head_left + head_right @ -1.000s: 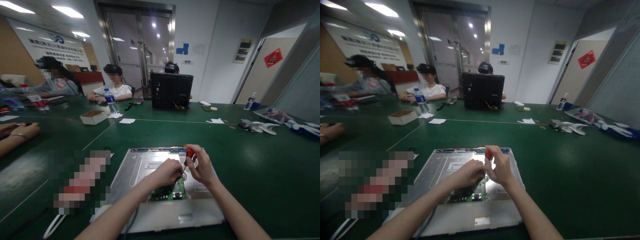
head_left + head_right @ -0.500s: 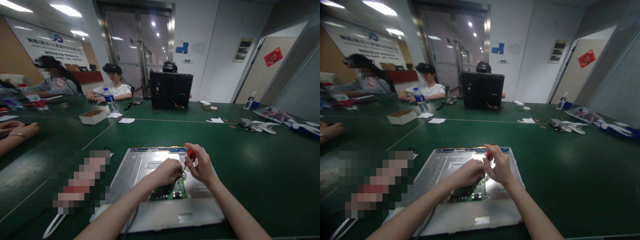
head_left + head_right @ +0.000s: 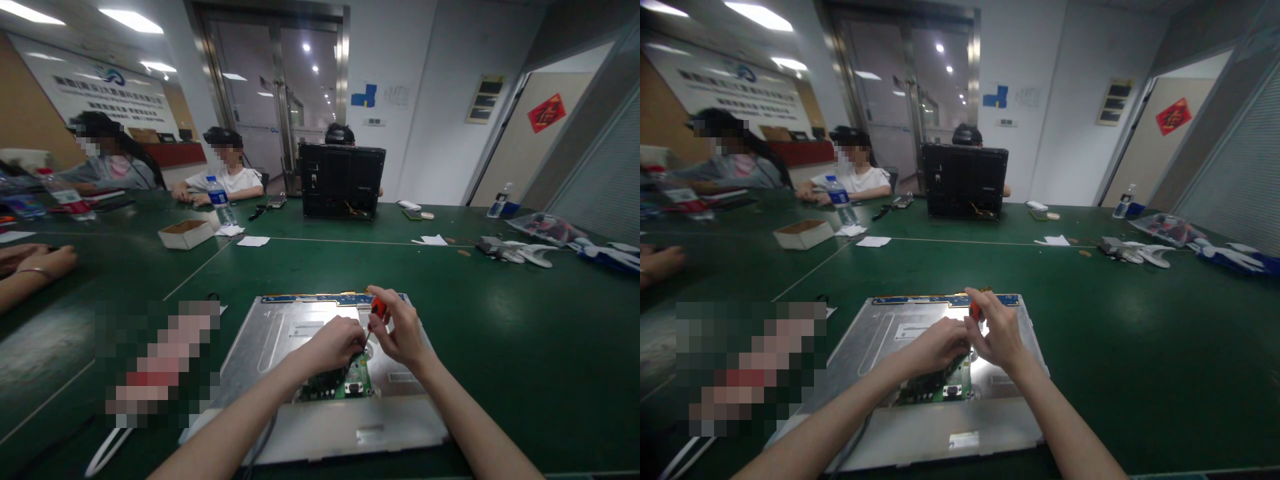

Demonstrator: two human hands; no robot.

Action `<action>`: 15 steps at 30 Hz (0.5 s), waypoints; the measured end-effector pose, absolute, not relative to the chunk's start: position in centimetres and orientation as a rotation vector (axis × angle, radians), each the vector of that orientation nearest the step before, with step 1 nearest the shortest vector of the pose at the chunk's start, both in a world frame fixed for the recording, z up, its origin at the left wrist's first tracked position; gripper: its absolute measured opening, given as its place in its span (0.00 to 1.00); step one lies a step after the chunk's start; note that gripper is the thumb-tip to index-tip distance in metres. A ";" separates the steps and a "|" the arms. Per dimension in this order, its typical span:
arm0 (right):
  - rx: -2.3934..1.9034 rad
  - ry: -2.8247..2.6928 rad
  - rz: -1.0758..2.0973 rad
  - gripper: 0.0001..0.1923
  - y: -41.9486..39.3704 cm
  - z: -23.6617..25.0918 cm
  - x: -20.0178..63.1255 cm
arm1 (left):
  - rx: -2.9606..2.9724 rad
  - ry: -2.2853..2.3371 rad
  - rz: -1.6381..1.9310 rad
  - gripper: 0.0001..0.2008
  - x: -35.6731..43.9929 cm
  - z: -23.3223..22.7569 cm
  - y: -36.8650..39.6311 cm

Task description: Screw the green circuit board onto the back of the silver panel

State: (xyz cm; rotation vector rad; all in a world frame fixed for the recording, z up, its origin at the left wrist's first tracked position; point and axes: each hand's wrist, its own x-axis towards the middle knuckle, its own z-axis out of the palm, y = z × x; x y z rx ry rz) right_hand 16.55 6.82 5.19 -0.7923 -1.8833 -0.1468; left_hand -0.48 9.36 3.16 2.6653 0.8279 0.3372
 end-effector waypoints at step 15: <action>-0.823 -1.852 -0.184 0.16 7.0 5.0 16.5 | 2.718 0.825 0.340 0.08 -0.6 2.4 9.9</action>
